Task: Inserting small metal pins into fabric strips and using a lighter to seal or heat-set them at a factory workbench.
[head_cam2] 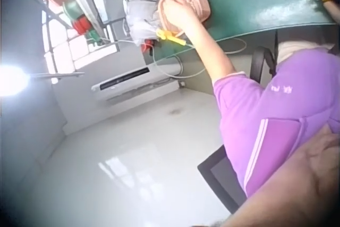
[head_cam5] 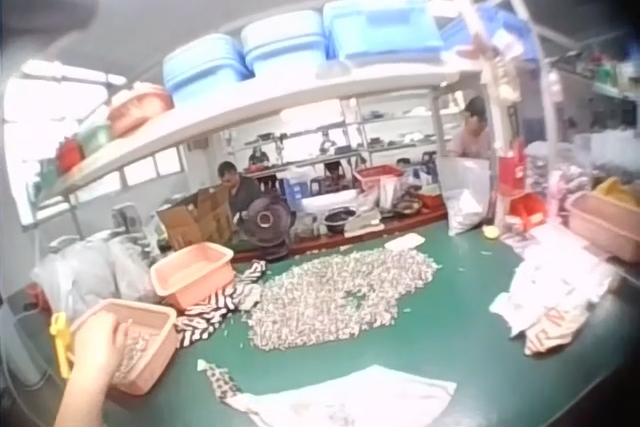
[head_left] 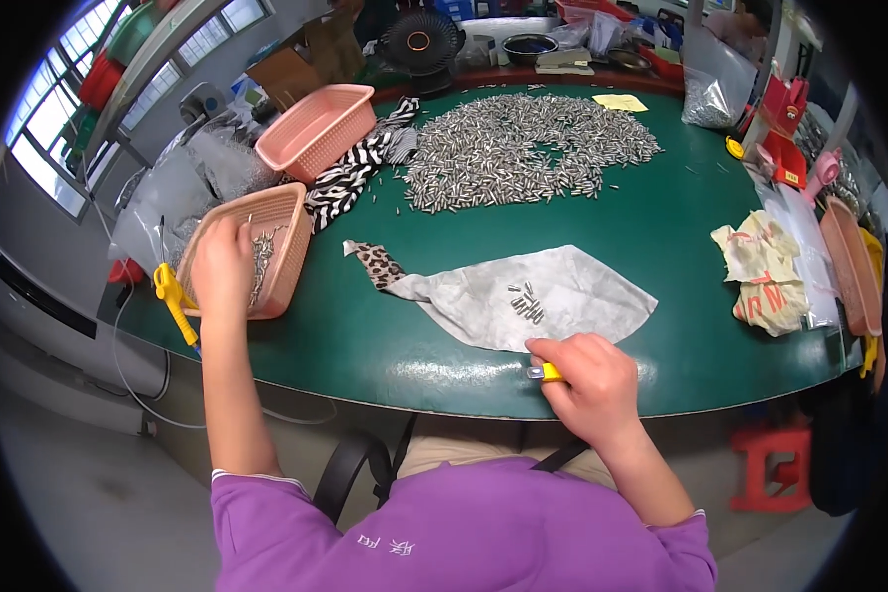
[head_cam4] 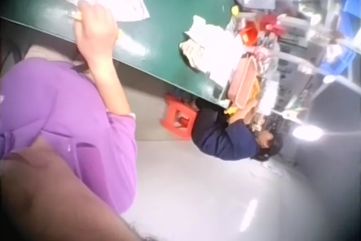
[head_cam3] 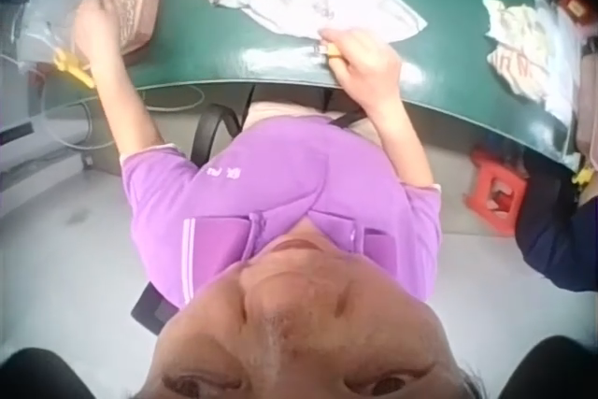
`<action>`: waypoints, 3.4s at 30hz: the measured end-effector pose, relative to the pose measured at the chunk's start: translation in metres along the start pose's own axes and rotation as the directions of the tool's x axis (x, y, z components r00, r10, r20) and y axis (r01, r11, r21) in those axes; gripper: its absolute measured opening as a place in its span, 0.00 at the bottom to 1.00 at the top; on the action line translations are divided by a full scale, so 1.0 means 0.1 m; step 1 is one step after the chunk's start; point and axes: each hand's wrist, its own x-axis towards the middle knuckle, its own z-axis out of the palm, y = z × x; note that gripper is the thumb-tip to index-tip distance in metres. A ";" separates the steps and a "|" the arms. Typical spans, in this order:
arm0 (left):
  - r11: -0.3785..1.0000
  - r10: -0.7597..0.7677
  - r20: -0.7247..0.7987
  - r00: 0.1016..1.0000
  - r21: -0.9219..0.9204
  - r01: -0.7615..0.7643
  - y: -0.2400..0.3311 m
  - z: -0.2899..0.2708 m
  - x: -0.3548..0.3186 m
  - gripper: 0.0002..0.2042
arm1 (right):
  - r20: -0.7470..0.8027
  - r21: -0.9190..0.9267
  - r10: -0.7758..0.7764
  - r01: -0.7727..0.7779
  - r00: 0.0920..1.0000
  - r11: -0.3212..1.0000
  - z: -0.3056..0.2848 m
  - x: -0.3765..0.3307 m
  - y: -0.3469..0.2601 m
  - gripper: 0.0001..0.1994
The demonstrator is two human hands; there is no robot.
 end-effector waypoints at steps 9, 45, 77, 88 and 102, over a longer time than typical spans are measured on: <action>0.848 0.189 0.033 0.981 -0.510 -0.146 0.41 0.14 -0.17 0.12 | 0.028 -0.070 0.019 -0.017 0.999 0.997 0.02 -0.03 0.03 0.15; -0.309 0.557 0.550 0.622 -0.558 0.770 1.67 0.01 -1.35 0.06 | -0.034 0.010 0.042 -0.042 0.999 0.999 -0.03 0.01 0.02 0.17; -0.435 0.554 0.477 0.682 -0.533 0.726 1.76 0.10 -1.56 0.04 | -0.025 0.159 -0.146 0.148 0.989 0.976 0.02 0.05 0.08 0.15; -0.405 0.595 0.470 0.652 -0.526 0.748 1.76 0.11 -1.54 0.03 | -0.070 0.025 -0.126 0.128 0.989 0.991 0.02 0.05 0.08 0.18; -0.426 0.550 0.488 0.677 -0.533 0.731 1.76 0.10 -1.56 0.03 | -0.024 0.134 -0.145 0.147 0.989 0.980 0.02 0.05 0.08 0.16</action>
